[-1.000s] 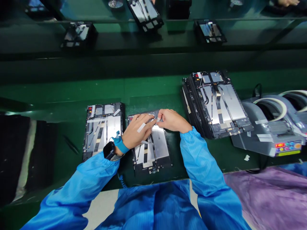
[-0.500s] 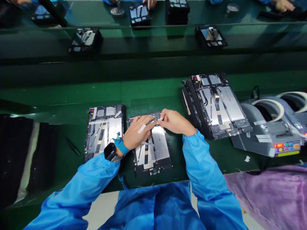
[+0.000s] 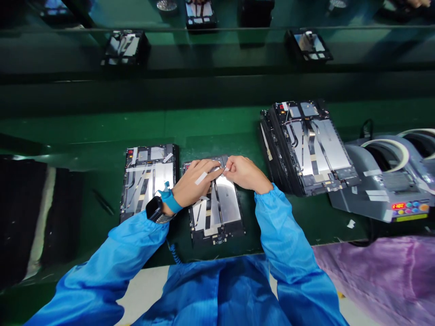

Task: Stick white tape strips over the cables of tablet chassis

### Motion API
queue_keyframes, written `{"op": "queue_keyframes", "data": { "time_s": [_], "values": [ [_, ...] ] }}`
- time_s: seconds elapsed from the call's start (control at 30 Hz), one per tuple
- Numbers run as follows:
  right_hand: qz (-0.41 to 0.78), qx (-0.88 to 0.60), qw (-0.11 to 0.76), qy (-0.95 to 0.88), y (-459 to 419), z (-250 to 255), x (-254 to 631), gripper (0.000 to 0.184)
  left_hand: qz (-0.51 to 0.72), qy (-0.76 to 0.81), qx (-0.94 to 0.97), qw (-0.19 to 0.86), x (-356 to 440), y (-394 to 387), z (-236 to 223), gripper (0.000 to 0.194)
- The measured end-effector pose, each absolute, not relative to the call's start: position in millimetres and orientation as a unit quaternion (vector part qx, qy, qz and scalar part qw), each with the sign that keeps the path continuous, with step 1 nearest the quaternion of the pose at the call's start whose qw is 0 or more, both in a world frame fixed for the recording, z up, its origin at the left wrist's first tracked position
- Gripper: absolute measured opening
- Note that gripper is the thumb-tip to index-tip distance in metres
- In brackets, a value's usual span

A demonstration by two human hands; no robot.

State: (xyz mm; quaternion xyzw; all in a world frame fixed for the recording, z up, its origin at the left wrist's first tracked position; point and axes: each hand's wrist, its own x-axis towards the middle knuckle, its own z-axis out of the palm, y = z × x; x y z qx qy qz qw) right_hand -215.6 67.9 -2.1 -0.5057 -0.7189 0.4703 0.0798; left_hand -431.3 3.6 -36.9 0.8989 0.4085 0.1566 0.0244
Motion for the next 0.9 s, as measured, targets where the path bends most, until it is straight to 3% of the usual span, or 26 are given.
{"op": "queue_keyframes", "data": {
  "time_s": [0.9],
  "values": [
    [0.451, -0.52, 0.047, -0.724, 76.0, -1.7, -218.5, 0.016, 0.147, 0.408, 0.901, 0.011, -430.9, 2.5, -32.9, 0.05]
  ]
}}
